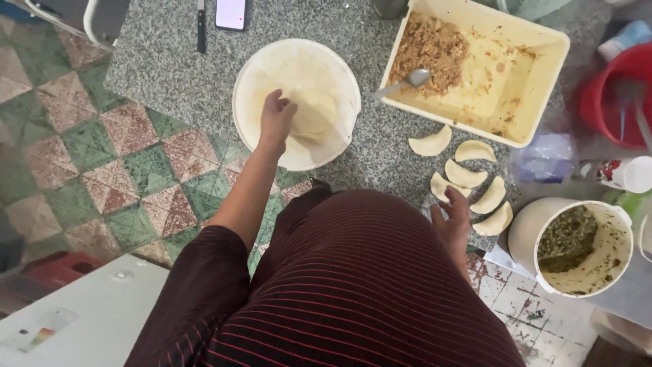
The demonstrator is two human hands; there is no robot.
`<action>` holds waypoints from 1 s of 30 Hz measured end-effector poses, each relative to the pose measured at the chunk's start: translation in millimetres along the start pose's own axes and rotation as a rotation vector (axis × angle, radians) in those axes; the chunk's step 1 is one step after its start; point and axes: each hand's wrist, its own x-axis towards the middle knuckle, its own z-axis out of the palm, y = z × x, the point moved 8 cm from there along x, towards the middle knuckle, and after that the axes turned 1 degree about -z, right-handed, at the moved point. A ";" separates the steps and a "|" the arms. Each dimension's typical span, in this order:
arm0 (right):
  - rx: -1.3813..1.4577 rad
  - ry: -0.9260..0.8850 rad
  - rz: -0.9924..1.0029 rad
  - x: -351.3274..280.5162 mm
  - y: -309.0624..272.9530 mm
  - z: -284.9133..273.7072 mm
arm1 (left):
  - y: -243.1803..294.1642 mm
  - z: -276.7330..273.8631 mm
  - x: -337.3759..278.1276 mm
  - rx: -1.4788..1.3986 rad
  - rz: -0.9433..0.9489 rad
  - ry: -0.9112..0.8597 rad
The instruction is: Preparing empanadas by filling dough circles with a meat mixture and sealing the edges by hand.
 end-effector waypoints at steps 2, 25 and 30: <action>0.018 0.005 0.019 3.9 -18.2 14.7 | -0.5 18.2 21.4 0.122 0.107 -0.108; -0.016 -0.063 0.176 30.1 -118.6 76.2 | 52.9 120.3 -44.3 1.345 1.065 -0.542; -0.013 -0.056 0.153 39.6 -108.3 82.2 | 51.7 117.6 -38.5 1.226 1.203 -0.378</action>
